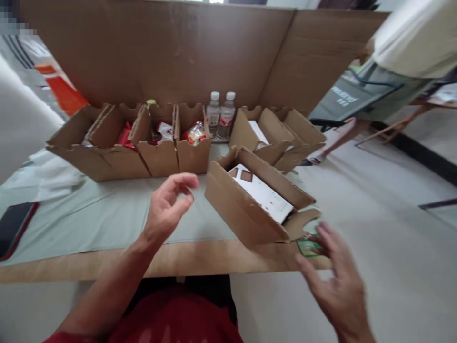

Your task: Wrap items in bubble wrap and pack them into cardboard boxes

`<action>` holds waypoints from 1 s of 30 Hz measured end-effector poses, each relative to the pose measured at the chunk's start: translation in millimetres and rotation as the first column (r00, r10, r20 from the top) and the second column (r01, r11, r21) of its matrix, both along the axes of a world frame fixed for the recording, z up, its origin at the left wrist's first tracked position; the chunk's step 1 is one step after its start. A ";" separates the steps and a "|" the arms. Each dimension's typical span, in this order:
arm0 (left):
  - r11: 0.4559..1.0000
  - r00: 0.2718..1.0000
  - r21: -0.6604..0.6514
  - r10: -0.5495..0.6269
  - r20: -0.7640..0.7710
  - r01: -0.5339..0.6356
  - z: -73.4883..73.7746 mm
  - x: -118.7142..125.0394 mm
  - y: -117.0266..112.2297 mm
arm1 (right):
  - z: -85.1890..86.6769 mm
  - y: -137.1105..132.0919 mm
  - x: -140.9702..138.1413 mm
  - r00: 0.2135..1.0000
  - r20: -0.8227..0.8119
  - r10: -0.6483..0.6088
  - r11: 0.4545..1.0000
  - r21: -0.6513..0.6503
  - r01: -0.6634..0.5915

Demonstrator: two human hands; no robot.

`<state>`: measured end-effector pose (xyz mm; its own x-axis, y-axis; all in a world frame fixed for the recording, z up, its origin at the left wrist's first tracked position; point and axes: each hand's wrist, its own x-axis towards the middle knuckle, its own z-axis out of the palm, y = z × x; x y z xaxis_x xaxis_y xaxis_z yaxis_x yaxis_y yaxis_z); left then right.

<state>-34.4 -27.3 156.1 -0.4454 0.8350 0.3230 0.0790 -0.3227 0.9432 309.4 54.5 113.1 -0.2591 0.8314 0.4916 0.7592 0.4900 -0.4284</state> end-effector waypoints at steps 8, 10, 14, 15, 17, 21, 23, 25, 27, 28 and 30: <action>0.982 0.993 -0.185 -0.064 -0.097 0.045 -66.6 14.3 55.2 | -40.2 3.4 -39.0 0.978 -0.199 -0.057 0.960 -0.280 -0.001; 0.985 0.981 -0.158 0.043 -0.188 -0.074 -74.5 20.8 23.8 | -38.0 14.0 -46.8 0.973 -0.231 -0.005 0.948 -0.311 -0.069; 0.934 0.922 -0.155 0.271 -0.276 -0.321 -96.7 20.4 -36.9 | -33.9 37.6 -82.9 0.924 -0.332 0.191 0.857 -0.403 -0.322; 0.914 0.906 -0.162 0.318 -0.281 -0.371 -101.2 16.3 -43.6 | -34.5 44.0 -96.5 0.902 -0.369 0.225 0.837 -0.401 -0.373; 0.887 0.876 -0.150 0.382 -0.294 -0.437 -106.5 3.8 -44.6 | -37.4 56.5 -123.9 0.860 -0.438 0.261 0.819 -0.371 -0.438; 0.890 0.867 -0.115 0.389 -0.313 -0.441 -107.9 -27.5 -21.9 | -38.7 70.7 -149.2 0.825 -0.473 0.309 0.815 -0.316 -0.486; 0.893 0.878 -0.133 0.379 -0.293 -0.430 -111.5 -39.8 -12.6 | -27.1 70.2 -140.9 0.856 -0.401 0.327 0.863 -0.242 -0.443; 0.898 0.893 -0.163 0.357 -0.275 -0.409 -119.7 -47.2 -7.7 | -2.5 66.2 -129.2 0.896 -0.304 0.324 0.925 -0.098 -0.368; 0.902 0.906 -0.204 0.321 -0.275 -0.381 -130.5 -49.8 -5.9 | 33.0 60.9 -128.5 0.902 -0.196 0.385 0.923 0.071 -0.379; 0.902 0.912 -0.226 0.300 -0.280 -0.367 -135.7 -49.8 -5.5 | 52.2 58.5 -135.6 0.879 -0.120 0.462 0.885 0.135 -0.447; 0.901 0.918 -0.258 0.270 -0.292 -0.347 -143.6 -48.7 -5.1 | 86.7 55.6 -165.0 0.749 0.084 0.657 0.736 0.144 -0.661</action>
<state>-83.1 -32.4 12.5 -0.6362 0.7419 0.2120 0.3673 0.0496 0.9288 144.5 110.0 199.8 -0.7277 0.3613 0.5831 0.2306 0.9294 -0.2881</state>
